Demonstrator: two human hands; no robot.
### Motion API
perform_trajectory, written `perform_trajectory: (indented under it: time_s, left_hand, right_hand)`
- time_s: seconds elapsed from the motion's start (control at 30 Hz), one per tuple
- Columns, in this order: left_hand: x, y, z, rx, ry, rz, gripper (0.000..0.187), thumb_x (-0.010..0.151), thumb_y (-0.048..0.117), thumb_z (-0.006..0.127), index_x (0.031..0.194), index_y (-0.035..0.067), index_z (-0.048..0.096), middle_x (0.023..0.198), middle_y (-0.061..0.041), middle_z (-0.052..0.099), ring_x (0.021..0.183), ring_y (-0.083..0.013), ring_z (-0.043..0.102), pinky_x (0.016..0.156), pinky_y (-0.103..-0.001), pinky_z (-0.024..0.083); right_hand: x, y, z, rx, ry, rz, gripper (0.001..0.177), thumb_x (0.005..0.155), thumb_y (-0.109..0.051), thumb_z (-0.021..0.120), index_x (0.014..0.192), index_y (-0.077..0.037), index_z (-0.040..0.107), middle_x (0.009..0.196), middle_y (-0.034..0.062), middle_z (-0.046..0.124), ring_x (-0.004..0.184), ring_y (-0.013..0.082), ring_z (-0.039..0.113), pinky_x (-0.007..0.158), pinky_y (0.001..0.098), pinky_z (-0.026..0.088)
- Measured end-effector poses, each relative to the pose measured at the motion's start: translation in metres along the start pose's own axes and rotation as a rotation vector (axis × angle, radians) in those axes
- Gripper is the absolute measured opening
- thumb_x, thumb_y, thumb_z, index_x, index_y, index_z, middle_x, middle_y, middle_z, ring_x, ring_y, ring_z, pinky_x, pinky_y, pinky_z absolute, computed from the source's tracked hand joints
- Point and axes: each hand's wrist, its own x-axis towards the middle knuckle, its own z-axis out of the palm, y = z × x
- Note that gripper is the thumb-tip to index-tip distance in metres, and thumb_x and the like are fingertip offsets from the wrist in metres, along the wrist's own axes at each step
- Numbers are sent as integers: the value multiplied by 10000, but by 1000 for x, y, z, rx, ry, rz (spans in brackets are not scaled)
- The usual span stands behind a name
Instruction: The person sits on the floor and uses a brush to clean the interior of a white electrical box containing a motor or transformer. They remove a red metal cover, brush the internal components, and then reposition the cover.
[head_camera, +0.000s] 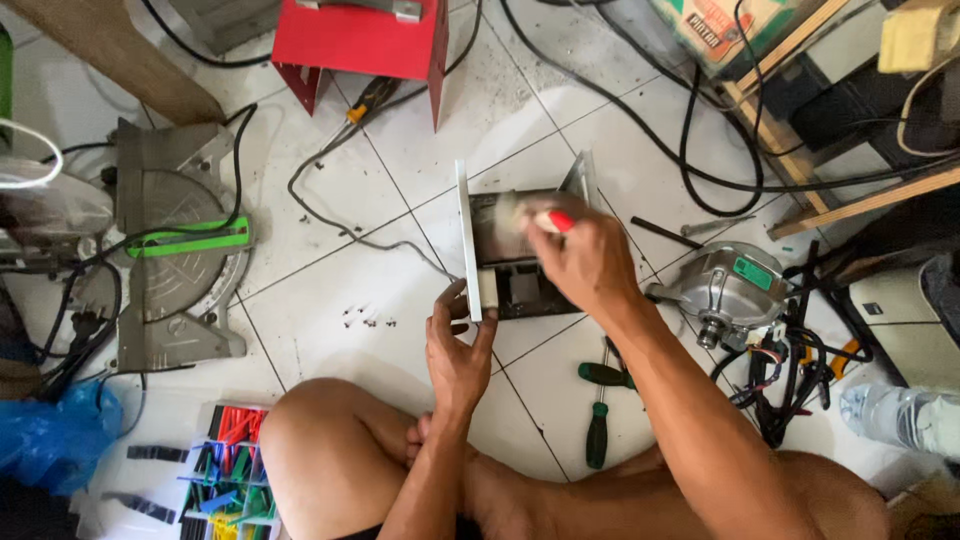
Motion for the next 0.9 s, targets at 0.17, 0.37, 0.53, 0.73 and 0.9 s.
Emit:
perform_trajectory:
  time_s: [0.17, 0.37, 0.53, 0.73, 0.9]
  left_hand:
    - [2, 1, 1, 5, 13, 17, 578, 845, 264, 809, 1373, 158, 597, 1089, -111, 745, 1059, -296, 671, 869, -379, 609]
    - [-2, 6, -1, 12, 4, -33, 589, 855, 314, 795, 1388, 178, 586, 1128, -125, 725, 1091, -319, 672, 896, -409, 605]
    - [0, 20, -8, -26, -2, -54, 661, 855, 349, 800, 1434, 143, 555, 1249, -198, 650, 1176, -365, 632, 973, -457, 555]
    - [51, 36, 5, -57, -2, 0, 816, 822, 291, 746, 1546, 112, 416, 1412, -299, 482, 1327, -508, 507, 1089, -590, 453]
    - [81, 21, 31, 36, -146, 2, 875, 873, 161, 668, 1631, 124, 231, 1404, -378, 466, 1327, -616, 460, 1079, -695, 407]
  right_hand:
    - [18, 23, 10, -207, 129, -97, 141, 988, -146, 745, 910, -29, 746, 808, 152, 728, 716, 370, 722, 618, 433, 563]
    - [30, 12, 21, -37, -220, -22, 359, 1035, -274, 662, 744, -65, 681, 573, 131, 648, 444, 237, 609, 496, 329, 540]
    - [42, 14, 1, -262, -258, -77, 290, 985, -202, 692, 760, -22, 659, 582, 201, 618, 511, 362, 632, 495, 447, 518]
    - [41, 34, -20, -280, -285, -14, 356, 956, -275, 736, 679, -69, 651, 504, 145, 568, 475, 334, 602, 455, 433, 474]
    - [40, 26, -23, -253, -331, 98, 294, 846, -301, 749, 703, -55, 673, 514, 171, 607, 529, 396, 650, 544, 517, 528]
